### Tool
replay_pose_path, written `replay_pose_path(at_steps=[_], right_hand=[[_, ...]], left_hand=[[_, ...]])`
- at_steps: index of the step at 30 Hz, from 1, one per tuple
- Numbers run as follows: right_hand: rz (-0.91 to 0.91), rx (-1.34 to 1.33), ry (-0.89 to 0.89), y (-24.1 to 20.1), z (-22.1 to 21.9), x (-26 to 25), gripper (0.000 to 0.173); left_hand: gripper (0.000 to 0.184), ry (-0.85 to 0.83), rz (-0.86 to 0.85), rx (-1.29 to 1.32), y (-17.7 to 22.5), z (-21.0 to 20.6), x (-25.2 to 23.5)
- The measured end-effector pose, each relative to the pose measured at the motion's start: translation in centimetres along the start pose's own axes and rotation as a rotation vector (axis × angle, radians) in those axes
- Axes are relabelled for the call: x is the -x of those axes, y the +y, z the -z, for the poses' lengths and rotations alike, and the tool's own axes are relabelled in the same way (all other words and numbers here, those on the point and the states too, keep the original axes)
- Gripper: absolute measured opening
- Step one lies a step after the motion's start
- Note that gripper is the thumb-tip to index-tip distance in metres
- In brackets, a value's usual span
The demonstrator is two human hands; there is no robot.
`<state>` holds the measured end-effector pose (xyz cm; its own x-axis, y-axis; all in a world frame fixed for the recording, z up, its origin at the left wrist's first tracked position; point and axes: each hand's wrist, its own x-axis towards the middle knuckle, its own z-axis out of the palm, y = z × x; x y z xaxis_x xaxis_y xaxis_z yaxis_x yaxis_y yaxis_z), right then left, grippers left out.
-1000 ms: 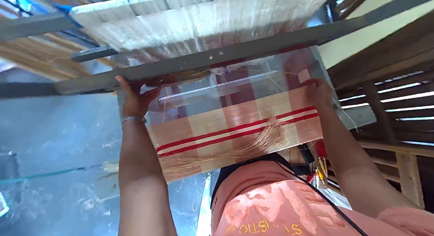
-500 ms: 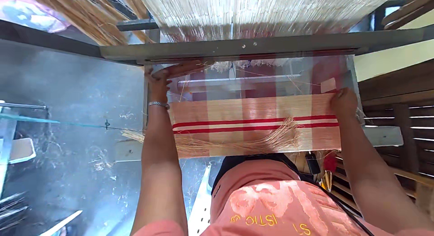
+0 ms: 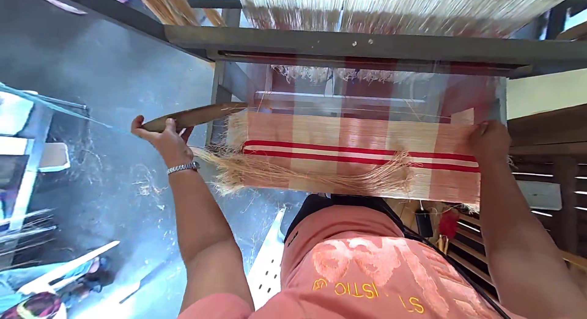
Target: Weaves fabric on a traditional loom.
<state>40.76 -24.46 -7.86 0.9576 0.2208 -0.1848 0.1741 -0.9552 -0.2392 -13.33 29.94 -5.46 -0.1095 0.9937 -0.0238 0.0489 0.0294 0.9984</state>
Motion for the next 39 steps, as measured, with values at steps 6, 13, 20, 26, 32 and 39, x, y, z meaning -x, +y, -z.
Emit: replay_pose_path(at_steps=[6, 13, 20, 26, 32, 39], right_hand=[[0.014, -0.004, -0.002, 0.2, 0.1, 0.2, 0.049], [-0.060, 0.010, 0.003, -1.1, 0.5, 1.3, 0.050], [-0.029, -0.038, 0.000, 0.3, 0.9, 0.1, 0.046], [0.253, -0.311, 0.269, -5.9, 7.7, 2.5, 0.060], [0.729, -0.196, 0.279, -22.9, 3.6, -2.4, 0.059], [0.614, -0.023, 0.193, -23.4, 0.8, 0.1, 0.071]], left_hand=[[0.075, 0.061, -0.080, -0.016, 0.0, 2.0, 2.4], [0.056, -0.100, -0.642, -0.677, 1.7, -2.3, 7.3], [0.047, -0.538, -0.744, -1.034, -0.6, -4.4, 6.3], [0.063, 0.222, -0.594, -0.561, 7.3, 3.4, 12.4], [0.074, -0.257, -0.332, -0.070, 0.9, -2.8, 23.3], [0.059, -0.469, -0.393, -0.450, -8.2, -7.9, 29.0]])
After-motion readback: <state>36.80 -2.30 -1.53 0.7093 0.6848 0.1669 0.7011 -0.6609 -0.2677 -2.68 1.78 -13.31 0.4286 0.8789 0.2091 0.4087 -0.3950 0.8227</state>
